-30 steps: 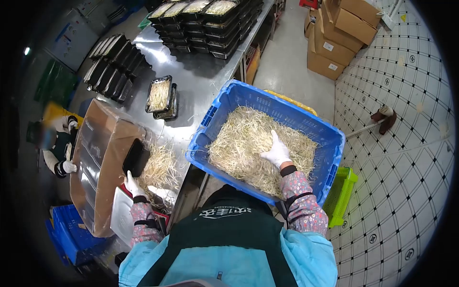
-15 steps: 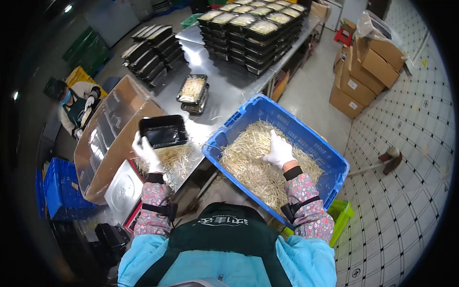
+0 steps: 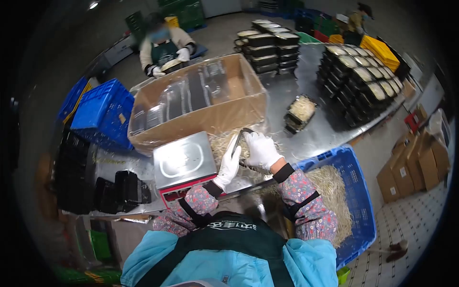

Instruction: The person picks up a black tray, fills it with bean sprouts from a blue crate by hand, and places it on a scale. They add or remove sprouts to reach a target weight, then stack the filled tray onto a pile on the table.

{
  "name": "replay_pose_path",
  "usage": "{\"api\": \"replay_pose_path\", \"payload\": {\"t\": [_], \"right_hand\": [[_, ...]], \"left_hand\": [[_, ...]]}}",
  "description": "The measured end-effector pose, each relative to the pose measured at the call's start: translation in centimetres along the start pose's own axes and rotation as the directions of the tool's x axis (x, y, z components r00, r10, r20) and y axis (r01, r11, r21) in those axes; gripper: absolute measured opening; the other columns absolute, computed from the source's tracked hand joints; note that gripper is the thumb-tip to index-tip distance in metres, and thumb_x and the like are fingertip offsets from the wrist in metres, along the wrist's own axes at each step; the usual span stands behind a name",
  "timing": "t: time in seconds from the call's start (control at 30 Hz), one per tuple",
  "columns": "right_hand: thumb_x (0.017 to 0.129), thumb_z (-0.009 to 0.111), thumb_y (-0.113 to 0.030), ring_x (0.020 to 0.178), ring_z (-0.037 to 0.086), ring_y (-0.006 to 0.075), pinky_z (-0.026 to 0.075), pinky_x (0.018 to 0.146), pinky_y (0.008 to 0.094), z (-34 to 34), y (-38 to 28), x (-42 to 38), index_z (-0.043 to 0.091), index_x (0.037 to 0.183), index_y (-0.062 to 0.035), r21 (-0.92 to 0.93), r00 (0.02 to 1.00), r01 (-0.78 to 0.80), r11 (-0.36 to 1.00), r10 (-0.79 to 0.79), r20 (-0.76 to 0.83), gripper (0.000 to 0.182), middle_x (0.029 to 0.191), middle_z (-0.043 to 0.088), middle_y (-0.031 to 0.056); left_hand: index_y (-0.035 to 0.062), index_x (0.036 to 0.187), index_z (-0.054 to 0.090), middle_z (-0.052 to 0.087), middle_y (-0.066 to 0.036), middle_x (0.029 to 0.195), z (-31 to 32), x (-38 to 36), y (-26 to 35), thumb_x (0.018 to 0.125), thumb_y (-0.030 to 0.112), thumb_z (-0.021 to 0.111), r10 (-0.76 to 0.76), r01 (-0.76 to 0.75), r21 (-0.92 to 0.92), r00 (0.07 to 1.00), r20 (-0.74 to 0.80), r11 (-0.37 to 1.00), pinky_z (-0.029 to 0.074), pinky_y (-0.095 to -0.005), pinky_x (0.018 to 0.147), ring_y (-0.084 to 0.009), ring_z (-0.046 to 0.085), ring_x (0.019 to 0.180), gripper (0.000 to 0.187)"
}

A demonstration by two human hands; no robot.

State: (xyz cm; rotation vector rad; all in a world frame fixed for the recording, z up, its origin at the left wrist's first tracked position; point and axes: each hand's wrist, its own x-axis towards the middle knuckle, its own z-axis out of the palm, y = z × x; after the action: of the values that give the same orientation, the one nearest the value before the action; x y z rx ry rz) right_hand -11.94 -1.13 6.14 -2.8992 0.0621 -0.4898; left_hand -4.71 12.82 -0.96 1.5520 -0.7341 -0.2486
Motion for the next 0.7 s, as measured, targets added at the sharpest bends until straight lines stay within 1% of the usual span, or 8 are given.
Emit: {"api": "replay_pose_path", "payload": {"t": [0.17,0.27,0.3,0.37,0.43,0.57,0.67,0.7], "right_hand": [[0.06,0.08,-0.033,0.104,0.06,0.0342,0.052,0.088,0.0424,5.4,-9.0,10.4,0.049,0.134,-0.0021,0.064,0.953,0.201,0.977,-0.211,0.219,0.085,0.113,0.061,0.0185],[0.062,0.079,-0.031,0.105,0.059,0.0336,0.051,0.088,0.0429,12.8,-11.7,13.6,0.048,0.134,-0.0016,0.131,0.93,0.321,0.938,-0.338,0.143,0.083,0.114,0.06,0.018],[0.062,0.078,-0.031,0.103,0.059,0.0336,0.051,0.085,0.0436,15.4,-12.4,14.4,0.05,0.13,-0.0017,0.111,0.917,0.363,0.925,-0.375,0.134,0.079,0.11,0.06,0.0167],[0.063,0.078,-0.031,0.1,0.059,0.034,0.05,0.084,0.0455,16.5,-14.2,15.2,0.052,0.126,-0.0022,0.166,0.914,0.376,0.912,-0.394,0.092,0.074,0.105,0.06,0.0151],[0.064,0.079,-0.034,0.108,0.055,0.0356,0.047,0.091,0.0462,16.7,-15.1,16.3,0.049,0.13,-0.0011,0.184,0.892,0.327,0.927,-0.367,0.265,0.079,0.116,0.056,0.0187],[0.065,0.081,-0.04,0.125,0.046,0.0409,0.04,0.105,0.0467,15.5,-13.4,17.2,0.042,0.139,0.0011,0.445,0.832,0.315,0.838,-0.47,0.295,0.094,0.135,0.048,0.0243],[0.063,0.083,-0.043,0.133,0.039,0.043,0.036,0.111,0.0463,13.6,-11.1,16.9,0.036,0.144,0.0017,0.408,0.886,0.275,0.871,-0.394,0.245,0.103,0.144,0.041,0.0243],[0.063,0.084,-0.039,0.136,0.036,0.0432,0.037,0.109,0.0483,12.0,-10.5,16.8,0.04,0.144,-0.0012,0.249,0.878,0.294,0.923,-0.363,0.312,0.1,0.148,0.038,0.0206]], "left_hand": [[-0.0018,0.146,0.039,0.045,-0.017,0.148,-13.1,-0.9,-3.6,0.104,0.018,0.047,-0.118,0.084,-0.165,0.971,-0.207,0.983,0.03,-0.0329,0.114,-0.0242,0.04,0.138,0.047],[-0.0035,0.149,0.03,0.039,-0.022,0.151,-19.8,-1.4,-6.3,0.1,0.019,0.052,0.062,0.068,0.453,0.962,-0.265,0.889,0.028,-0.0387,0.116,-0.0334,0.037,0.14,0.058],[-0.0032,0.15,0.028,0.035,-0.025,0.152,-21.5,-0.9,-5.8,0.097,0.024,0.054,0.246,-0.054,0.607,0.94,-0.238,0.793,0.027,-0.0437,0.117,-0.0375,0.034,0.141,0.065],[-0.003,0.149,0.029,0.034,-0.024,0.153,-23.8,0.0,-4.4,0.096,0.028,0.054,0.189,-0.079,0.699,0.978,-0.082,0.711,0.027,-0.0453,0.116,-0.0373,0.034,0.141,0.066],[0.0007,0.15,0.031,0.033,-0.022,0.154,-25.1,0.5,-5.7,0.096,0.038,0.051,0.075,-0.14,0.833,0.99,0.119,0.534,0.032,-0.0491,0.113,-0.0376,0.037,0.138,0.068],[0.0099,0.15,0.034,0.035,-0.02,0.154,-24.9,0.8,-3.4,0.095,0.041,0.052,-0.086,-0.014,0.818,0.993,0.078,0.575,0.038,-0.0515,0.107,-0.036,0.04,0.137,0.065],[0.0101,0.15,0.035,0.035,-0.018,0.154,-24.7,0.7,-5.7,0.095,0.042,0.051,-0.007,-0.017,0.809,1.0,0.026,0.588,0.039,-0.053,0.106,-0.0351,0.04,0.138,0.065],[0.0102,0.149,0.035,0.036,-0.018,0.154,-24.5,0.7,-5.6,0.096,0.042,0.051,-0.011,0.0,0.816,1.0,0.008,0.578,0.039,-0.055,0.105,-0.0341,0.04,0.138,0.064]]}}
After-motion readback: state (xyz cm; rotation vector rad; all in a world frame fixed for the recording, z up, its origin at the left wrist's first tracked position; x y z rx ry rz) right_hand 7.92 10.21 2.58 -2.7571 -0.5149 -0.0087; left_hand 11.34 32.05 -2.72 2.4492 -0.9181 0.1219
